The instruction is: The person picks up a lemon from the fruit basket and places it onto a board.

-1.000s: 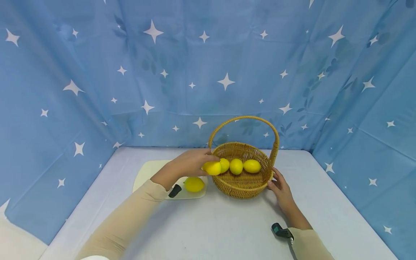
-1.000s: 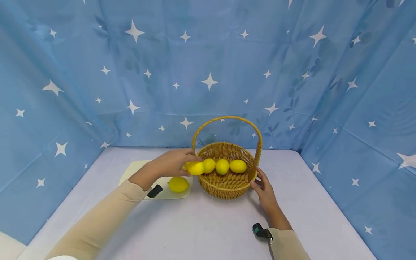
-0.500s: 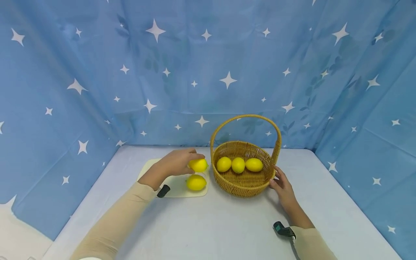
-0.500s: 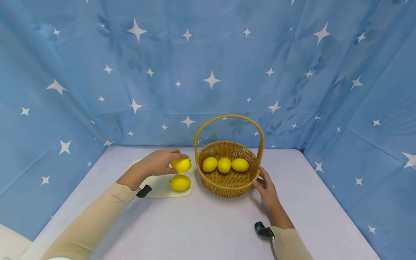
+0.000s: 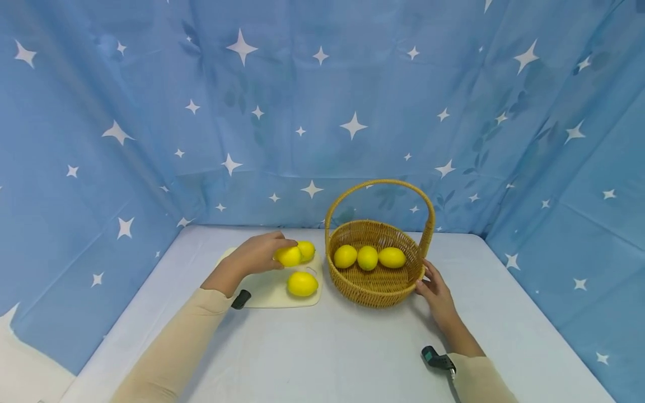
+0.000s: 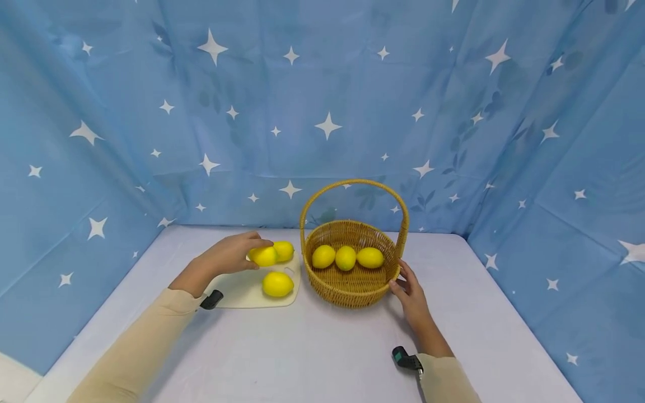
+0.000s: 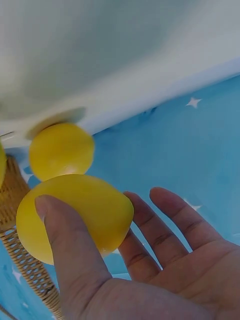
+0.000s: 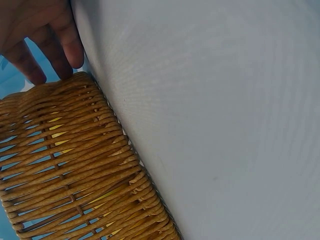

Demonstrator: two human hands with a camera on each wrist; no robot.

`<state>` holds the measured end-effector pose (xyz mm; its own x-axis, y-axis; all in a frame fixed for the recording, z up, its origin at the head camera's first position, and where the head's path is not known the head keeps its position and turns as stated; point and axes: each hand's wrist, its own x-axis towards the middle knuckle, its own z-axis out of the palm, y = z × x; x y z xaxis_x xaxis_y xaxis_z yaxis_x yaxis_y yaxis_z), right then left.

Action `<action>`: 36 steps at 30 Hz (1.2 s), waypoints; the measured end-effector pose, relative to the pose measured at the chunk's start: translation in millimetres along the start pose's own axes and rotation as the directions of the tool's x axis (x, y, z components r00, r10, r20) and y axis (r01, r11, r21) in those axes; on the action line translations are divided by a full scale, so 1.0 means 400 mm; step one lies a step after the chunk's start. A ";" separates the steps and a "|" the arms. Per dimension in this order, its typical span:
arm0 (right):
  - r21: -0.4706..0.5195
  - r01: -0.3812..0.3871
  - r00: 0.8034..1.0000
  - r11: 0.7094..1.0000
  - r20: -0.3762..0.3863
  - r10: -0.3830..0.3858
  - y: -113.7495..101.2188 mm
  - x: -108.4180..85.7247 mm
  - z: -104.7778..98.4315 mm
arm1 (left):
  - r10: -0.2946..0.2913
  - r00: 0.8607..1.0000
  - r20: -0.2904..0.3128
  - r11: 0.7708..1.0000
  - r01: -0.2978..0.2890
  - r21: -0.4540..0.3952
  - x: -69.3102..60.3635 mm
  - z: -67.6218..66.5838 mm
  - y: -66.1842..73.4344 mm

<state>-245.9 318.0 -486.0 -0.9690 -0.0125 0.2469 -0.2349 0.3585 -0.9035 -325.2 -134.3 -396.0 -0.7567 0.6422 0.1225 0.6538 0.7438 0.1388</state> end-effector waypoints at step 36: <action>-0.009 -0.008 1.000 1.000 -0.007 0.008 0.056 0.013 -0.003 | -0.123 0.990 0.070 0.990 0.128 -0.067 -0.004 0.054 -0.176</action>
<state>-256.2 327.3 -504.5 -0.9703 -0.0032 0.2418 -0.2261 0.3665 -0.9025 -369.9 -183.7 -427.2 -0.8297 0.5570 0.0357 0.5503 0.8057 0.2190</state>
